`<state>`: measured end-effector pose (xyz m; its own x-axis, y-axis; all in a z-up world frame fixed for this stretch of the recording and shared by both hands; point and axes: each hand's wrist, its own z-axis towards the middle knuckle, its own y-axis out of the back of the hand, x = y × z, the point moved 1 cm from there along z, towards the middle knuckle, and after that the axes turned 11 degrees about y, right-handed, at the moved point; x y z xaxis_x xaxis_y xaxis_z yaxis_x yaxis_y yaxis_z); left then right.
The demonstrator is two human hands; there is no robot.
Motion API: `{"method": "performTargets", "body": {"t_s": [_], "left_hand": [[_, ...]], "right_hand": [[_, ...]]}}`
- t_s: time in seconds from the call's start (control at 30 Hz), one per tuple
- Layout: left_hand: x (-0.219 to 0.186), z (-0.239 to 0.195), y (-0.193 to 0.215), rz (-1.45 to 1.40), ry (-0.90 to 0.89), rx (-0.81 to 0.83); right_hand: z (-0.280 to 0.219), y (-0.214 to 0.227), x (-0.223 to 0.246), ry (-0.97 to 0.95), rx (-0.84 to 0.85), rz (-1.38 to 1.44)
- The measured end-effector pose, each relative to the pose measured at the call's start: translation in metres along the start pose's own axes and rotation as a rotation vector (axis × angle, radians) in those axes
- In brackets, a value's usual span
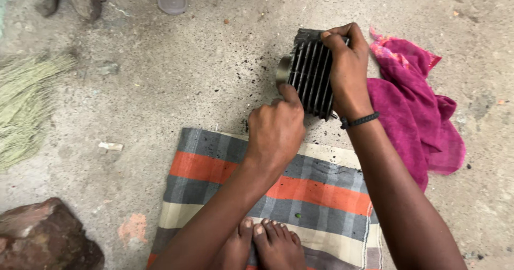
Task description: The person scrubs a metal engine cylinder head with a wire brush, removing grime and debris. They rotate the part to clean different sides and the cooling fins, then wipe it with a cloth.
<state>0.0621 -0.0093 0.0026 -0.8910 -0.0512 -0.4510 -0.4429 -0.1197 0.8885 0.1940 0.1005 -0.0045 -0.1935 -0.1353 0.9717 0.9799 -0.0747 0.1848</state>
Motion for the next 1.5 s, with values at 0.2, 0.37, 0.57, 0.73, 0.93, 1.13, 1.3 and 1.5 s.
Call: {"method": "performTargets", "body": {"t_s": [0.2,0.37,0.57,0.73,0.93,1.13,1.3,1.5], "left_hand": [[0.001,-0.003,-0.004,-0.023,0.059,0.190],[-0.003,0.004,-0.006,0.011,0.028,0.061],[0.002,-0.008,-0.004,0.029,0.043,0.249],[0.004,0.001,-0.009,-0.033,-0.015,0.058],[0.004,-0.014,-0.005,-0.081,0.019,0.184],[0.034,-0.019,0.012,-0.327,0.060,0.224],[0.041,-0.020,0.016,-0.429,0.103,0.199],[0.028,-0.002,0.000,-0.406,-0.007,0.060]], "right_hand": [[0.001,-0.001,0.003,0.002,0.013,0.019],[0.001,0.004,-0.004,0.032,0.024,0.029],[0.000,0.009,-0.007,0.047,0.018,0.020],[-0.005,0.017,-0.006,0.075,0.028,-0.025],[-0.003,0.021,-0.012,0.167,0.055,-0.045],[-0.001,0.022,-0.004,0.068,0.113,0.034],[-0.002,0.026,-0.002,0.047,0.126,0.048],[0.000,0.026,0.004,0.005,0.133,0.085]]}}
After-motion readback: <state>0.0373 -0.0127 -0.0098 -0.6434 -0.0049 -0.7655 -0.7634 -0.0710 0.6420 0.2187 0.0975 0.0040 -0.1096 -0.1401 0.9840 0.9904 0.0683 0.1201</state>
